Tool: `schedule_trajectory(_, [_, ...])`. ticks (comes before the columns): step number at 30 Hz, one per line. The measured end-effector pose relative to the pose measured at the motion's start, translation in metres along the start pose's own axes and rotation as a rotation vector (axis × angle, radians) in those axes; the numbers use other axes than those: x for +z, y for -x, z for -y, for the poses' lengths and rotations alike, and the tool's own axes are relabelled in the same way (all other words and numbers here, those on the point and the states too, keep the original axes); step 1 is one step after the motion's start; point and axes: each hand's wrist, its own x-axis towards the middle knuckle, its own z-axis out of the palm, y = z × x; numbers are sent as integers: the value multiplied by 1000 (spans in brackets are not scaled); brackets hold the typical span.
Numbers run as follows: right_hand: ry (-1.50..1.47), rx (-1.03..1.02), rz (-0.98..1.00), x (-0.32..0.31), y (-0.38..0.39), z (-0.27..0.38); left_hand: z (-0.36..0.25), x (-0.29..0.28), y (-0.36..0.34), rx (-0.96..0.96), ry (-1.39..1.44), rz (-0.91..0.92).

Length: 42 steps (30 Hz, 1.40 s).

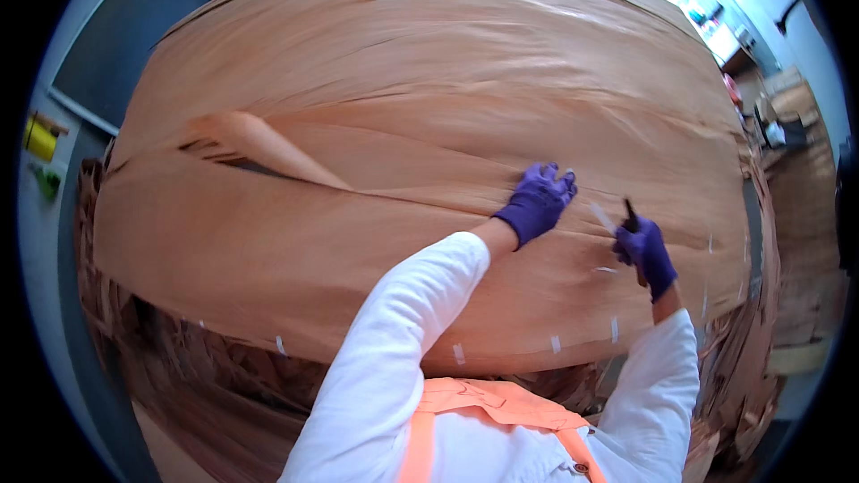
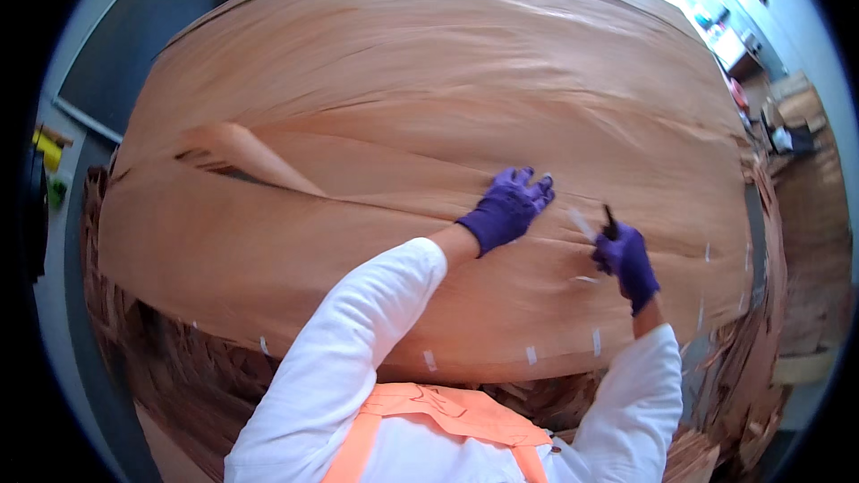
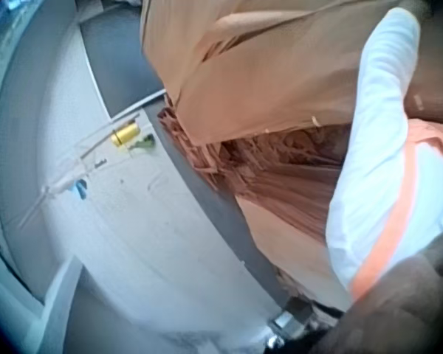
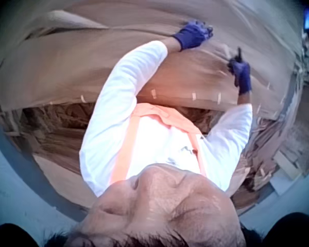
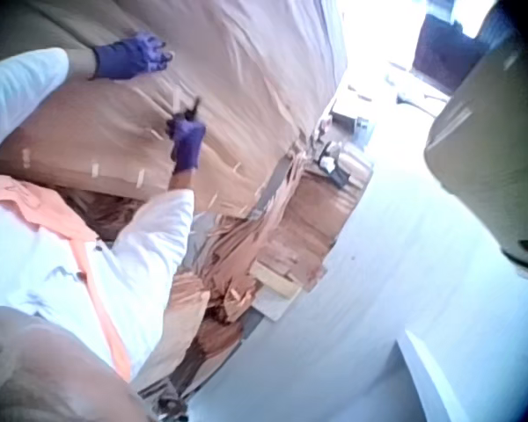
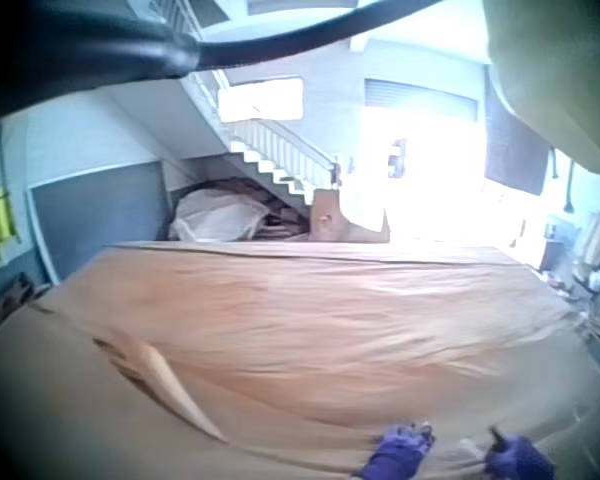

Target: The person cuts strips of wood veneer using a hand knife, applying small pieces of tape to join or mark the sheets while working over a large stack of veneer pieces.

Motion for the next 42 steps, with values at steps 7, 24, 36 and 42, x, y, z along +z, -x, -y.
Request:
schedule_trajectory(7, [-331,13,-141,-20,51,-2,34,-56,61,52,98,-150])
schedule_trajectory(24, [-580,35,364,284,96,125,221,-162,296,-315,-50,-2])
schedule_trajectory(36, [-863,75,322,431,16,185,251,-145,308,-287,230,-179])
schedule_trajectory(42, [-668,42,359,444,21,167,256,-152,311,-140,105,-63])
